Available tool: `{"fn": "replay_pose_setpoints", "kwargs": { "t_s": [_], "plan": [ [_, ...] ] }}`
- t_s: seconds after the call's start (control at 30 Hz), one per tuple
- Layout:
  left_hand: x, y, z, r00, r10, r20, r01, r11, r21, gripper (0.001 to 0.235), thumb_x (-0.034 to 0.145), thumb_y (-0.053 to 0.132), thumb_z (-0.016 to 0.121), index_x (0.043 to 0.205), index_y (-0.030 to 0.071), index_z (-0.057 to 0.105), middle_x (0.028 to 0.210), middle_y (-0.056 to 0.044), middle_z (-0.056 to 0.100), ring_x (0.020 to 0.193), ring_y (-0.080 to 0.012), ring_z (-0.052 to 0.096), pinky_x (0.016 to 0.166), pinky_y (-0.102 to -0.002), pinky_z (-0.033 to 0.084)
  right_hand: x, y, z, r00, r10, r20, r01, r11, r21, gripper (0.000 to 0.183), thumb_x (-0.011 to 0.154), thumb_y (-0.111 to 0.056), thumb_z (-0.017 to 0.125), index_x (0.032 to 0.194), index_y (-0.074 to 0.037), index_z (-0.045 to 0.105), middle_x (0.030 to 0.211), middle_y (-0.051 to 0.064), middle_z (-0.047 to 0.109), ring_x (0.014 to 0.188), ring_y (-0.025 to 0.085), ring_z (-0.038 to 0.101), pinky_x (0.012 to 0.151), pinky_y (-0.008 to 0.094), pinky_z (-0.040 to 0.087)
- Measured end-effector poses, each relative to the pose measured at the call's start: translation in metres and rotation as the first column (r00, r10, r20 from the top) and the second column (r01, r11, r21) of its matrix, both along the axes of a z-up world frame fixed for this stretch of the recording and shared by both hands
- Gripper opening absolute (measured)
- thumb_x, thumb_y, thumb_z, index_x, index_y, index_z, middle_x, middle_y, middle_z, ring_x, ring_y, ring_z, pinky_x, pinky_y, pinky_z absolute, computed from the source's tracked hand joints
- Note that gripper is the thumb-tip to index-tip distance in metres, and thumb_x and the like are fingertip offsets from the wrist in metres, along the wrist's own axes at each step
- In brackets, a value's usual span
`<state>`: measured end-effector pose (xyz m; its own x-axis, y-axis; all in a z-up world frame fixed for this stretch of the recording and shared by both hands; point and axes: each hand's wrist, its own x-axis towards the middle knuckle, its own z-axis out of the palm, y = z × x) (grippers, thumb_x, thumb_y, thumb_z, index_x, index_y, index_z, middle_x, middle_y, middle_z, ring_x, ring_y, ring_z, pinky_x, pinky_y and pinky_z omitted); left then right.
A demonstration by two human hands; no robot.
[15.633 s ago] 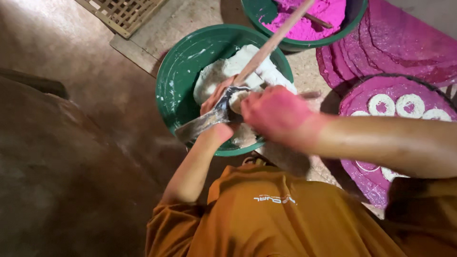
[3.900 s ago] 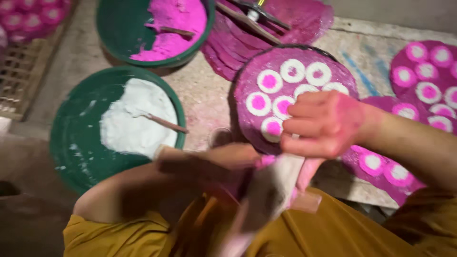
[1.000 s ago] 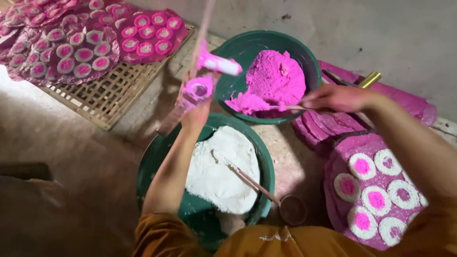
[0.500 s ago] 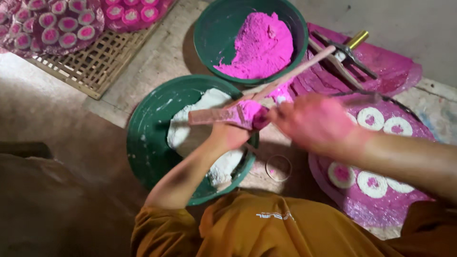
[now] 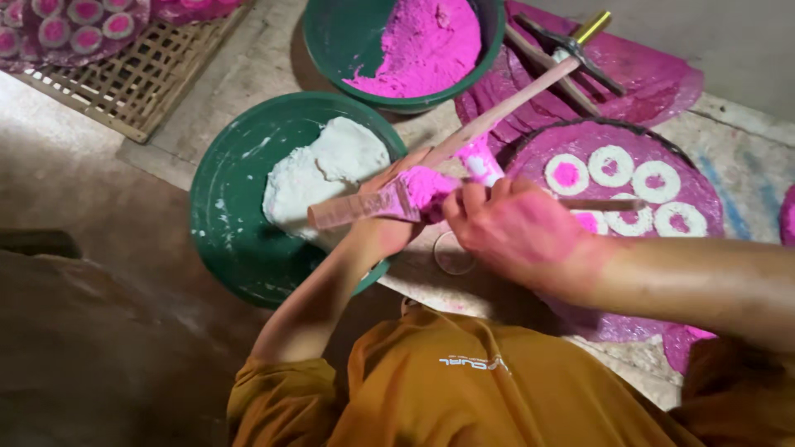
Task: The person uses a handheld plunger tool to press white paste into circular molds on a pink glittery mat, then scoops pink paste into the center of each white ring. The finished two-toned circles are arranged on the mat and transferred to a nearby tray.
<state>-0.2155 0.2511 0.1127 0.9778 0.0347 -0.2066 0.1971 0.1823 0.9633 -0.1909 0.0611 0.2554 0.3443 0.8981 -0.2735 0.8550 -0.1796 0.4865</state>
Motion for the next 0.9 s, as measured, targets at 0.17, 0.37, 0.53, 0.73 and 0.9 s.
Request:
{"fn": "replay_pose_setpoints", "kwargs": {
  "t_s": [0.17,0.37,0.53,0.73,0.9],
  "plan": [
    [-0.004,-0.003,0.01,0.981,-0.095,0.168,-0.088,0.554,0.828,0.054,0.093,0.022,0.066,0.144,0.007,0.056,0.134,-0.019,0.06,0.112,-0.0273,0.063,0.089,-0.039,0.055,-0.006,-0.055,0.03,0.971,-0.179,-0.158,0.196,0.976,0.1,0.06,0.082,-0.015,0.057,0.142,-0.008,0.052,0.099,0.011,0.065,0.071,0.023,0.069,0.046,0.035,0.057],
    [-0.005,-0.016,0.01,0.883,-0.219,0.415,-0.203,0.618,0.76,0.057,0.092,0.026,0.069,0.144,0.007,0.056,0.137,-0.016,0.059,0.116,-0.0281,0.062,0.094,-0.039,0.054,-0.012,-0.058,0.041,0.988,-0.145,-0.053,0.149,0.985,0.09,0.041,0.09,-0.017,0.06,0.129,-0.005,0.057,0.088,0.008,0.063,0.068,0.021,0.069,0.044,0.033,0.057],
    [0.009,-0.053,0.009,0.875,-0.251,0.414,-0.231,0.535,0.813,0.056,0.095,0.026,0.068,0.146,0.008,0.055,0.136,-0.013,0.059,0.115,-0.0266,0.064,0.093,-0.038,0.057,-0.012,-0.058,-0.018,0.995,0.001,0.102,-0.02,0.983,0.183,0.033,0.085,-0.013,0.061,0.115,0.003,0.06,0.079,0.01,0.065,0.059,0.019,0.068,0.045,0.031,0.053],
    [0.02,-0.041,0.027,0.993,0.109,-0.049,-0.023,0.572,0.82,0.048,0.099,0.033,0.063,0.141,0.012,0.054,0.125,-0.009,0.065,0.107,-0.0227,0.069,0.087,-0.035,0.059,-0.004,-0.106,0.048,0.862,-0.486,-0.143,0.499,0.863,0.077,0.041,0.103,-0.023,0.05,0.144,-0.017,0.051,0.104,0.003,0.069,0.069,0.02,0.071,0.054,0.038,0.055],
    [0.016,-0.041,0.024,0.831,0.141,0.538,-0.552,0.329,0.766,0.064,0.089,0.038,0.075,0.144,0.014,0.053,0.132,-0.014,0.065,0.115,-0.0342,0.067,0.092,-0.045,0.055,0.004,-0.063,-0.017,0.683,0.137,-0.718,0.596,0.465,0.655,0.068,0.085,0.002,0.052,0.153,-0.009,0.05,0.131,0.025,0.065,0.109,0.038,0.071,0.093,0.044,0.057]
  ]
}}
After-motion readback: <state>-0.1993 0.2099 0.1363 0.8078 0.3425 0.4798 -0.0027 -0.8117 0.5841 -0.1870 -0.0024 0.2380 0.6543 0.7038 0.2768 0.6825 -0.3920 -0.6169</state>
